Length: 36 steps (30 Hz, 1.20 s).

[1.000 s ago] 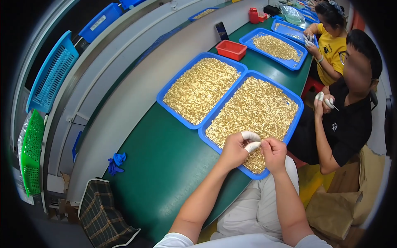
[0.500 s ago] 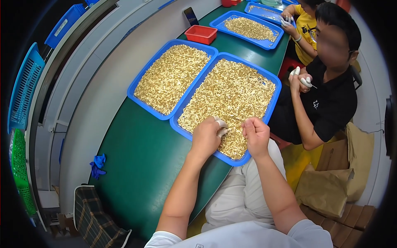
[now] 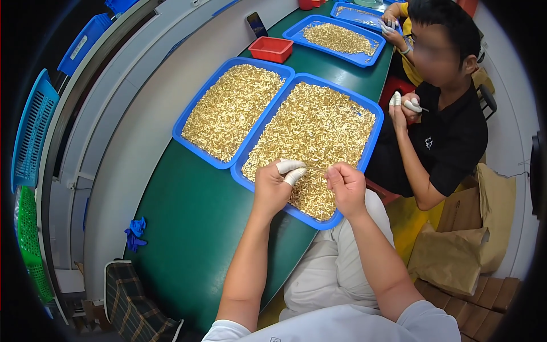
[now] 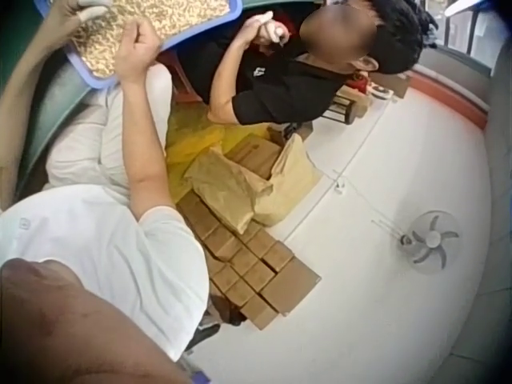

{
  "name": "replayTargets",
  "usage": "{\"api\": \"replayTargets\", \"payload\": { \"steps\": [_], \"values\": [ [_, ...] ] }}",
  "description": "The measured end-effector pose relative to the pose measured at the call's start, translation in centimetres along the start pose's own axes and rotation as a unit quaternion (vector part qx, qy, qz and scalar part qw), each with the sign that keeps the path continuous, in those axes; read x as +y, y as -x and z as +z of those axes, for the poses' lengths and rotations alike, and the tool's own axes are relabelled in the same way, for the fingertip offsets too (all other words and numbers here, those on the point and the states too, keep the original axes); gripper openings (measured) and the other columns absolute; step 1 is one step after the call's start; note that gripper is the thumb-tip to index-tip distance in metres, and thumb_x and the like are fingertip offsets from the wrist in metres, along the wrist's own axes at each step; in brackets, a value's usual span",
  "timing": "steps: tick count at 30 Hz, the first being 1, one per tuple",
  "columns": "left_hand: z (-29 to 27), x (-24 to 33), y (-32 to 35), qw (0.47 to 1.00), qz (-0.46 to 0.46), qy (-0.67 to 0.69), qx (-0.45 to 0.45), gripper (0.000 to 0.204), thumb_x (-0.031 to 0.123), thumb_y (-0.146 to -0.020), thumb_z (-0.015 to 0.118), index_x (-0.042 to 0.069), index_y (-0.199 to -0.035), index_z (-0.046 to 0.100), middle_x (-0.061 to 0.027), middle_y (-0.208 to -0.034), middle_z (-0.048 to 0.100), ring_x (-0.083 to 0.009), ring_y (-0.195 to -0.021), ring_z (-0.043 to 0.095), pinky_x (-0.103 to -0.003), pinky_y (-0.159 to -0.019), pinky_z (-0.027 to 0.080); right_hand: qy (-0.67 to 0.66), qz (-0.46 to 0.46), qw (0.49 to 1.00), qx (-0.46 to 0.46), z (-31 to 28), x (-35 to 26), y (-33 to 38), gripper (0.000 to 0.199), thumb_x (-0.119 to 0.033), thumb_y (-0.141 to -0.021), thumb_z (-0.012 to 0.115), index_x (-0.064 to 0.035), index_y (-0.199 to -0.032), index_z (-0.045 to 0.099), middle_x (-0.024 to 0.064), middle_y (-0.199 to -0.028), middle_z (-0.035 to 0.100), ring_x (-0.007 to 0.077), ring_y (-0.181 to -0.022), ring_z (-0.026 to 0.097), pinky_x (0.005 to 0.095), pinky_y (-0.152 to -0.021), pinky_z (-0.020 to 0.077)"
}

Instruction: Sorting and inspecting small items from blue plastic trays while seated at a workbench.

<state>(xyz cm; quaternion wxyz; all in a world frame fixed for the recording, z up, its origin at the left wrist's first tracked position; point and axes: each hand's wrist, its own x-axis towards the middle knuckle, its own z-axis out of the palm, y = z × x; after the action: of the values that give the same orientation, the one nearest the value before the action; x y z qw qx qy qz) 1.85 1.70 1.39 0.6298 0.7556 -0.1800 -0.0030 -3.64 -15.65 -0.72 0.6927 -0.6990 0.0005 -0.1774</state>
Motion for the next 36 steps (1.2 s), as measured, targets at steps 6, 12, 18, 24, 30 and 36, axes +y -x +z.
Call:
{"api": "replayTargets", "payload": {
  "steps": [6,12,18,24,30,36],
  "values": [
    [-0.6,0.6,0.0,0.994,0.065,-0.082,-0.043,0.013,-0.002,-0.081,0.072,0.001,-0.093,0.074,-0.0070,-0.080,0.069,-0.0134,-0.072,0.063,-0.026,-0.064,0.048,0.026,-0.021,0.999,-0.018,0.3,-0.5,-0.1,0.026,-0.016,-0.097,0.058,-0.0005,-0.076,0.061,-0.0002,-0.061,0.055,0.0040,-0.055,0.048,0.0217,-0.051,0.0370],
    [-0.6,1.2,0.0,0.994,0.051,-0.092,-0.033,0.014,-0.003,-0.080,0.073,0.001,-0.093,0.074,-0.0069,-0.078,0.068,-0.0137,-0.070,0.062,-0.026,-0.063,0.048,0.033,-0.031,0.999,-0.008,0.3,-0.6,-0.1,0.025,-0.014,-0.096,0.058,-0.0002,-0.076,0.062,-0.0004,-0.058,0.055,0.0045,-0.052,0.048,0.0224,-0.048,0.0361],
    [-1.1,1.6,-0.1,0.975,0.101,-0.192,-0.045,0.014,0.000,-0.079,0.073,0.003,-0.092,0.073,-0.0083,-0.080,0.069,-0.0189,-0.070,0.064,-0.029,-0.062,0.049,0.083,-0.035,0.996,-0.022,0.2,-0.5,-0.2,0.024,-0.011,-0.095,0.060,0.0006,-0.074,0.061,0.0004,-0.058,0.055,0.0048,-0.052,0.047,0.0231,-0.048,0.0355],
    [-1.3,1.4,-0.1,0.962,0.134,-0.233,-0.049,0.015,0.001,-0.077,0.074,0.004,-0.092,0.072,-0.0091,-0.082,0.069,-0.0233,-0.072,0.065,-0.031,-0.064,0.050,0.106,-0.051,0.993,-0.022,0.4,-0.2,-0.2,0.024,-0.009,-0.094,0.061,0.0016,-0.072,0.061,0.0020,-0.056,0.055,0.0057,-0.050,0.046,0.0242,-0.047,0.0349],
    [-2.0,1.2,-0.2,0.951,0.161,-0.253,-0.081,0.016,0.000,-0.076,0.075,0.004,-0.092,0.073,-0.0097,-0.082,0.069,-0.0235,-0.072,0.066,-0.032,-0.063,0.051,0.135,-0.060,0.988,-0.037,0.7,-0.9,0.0,0.028,-0.010,-0.094,0.061,0.0016,-0.069,0.063,0.0034,-0.054,0.057,0.0063,-0.048,0.050,0.0249,-0.045,0.0366],
    [-1.9,1.9,-0.1,0.984,0.035,-0.158,-0.077,0.014,0.003,-0.077,0.076,0.004,-0.090,0.074,-0.0096,-0.077,0.068,-0.0210,-0.068,0.065,-0.031,-0.061,0.049,0.128,-0.047,0.990,-0.033,0.7,-0.8,-0.1,0.025,-0.010,-0.094,0.061,0.0017,-0.071,0.064,0.0040,-0.056,0.058,0.0068,-0.050,0.052,0.0244,-0.046,0.0392]
  ]
}}
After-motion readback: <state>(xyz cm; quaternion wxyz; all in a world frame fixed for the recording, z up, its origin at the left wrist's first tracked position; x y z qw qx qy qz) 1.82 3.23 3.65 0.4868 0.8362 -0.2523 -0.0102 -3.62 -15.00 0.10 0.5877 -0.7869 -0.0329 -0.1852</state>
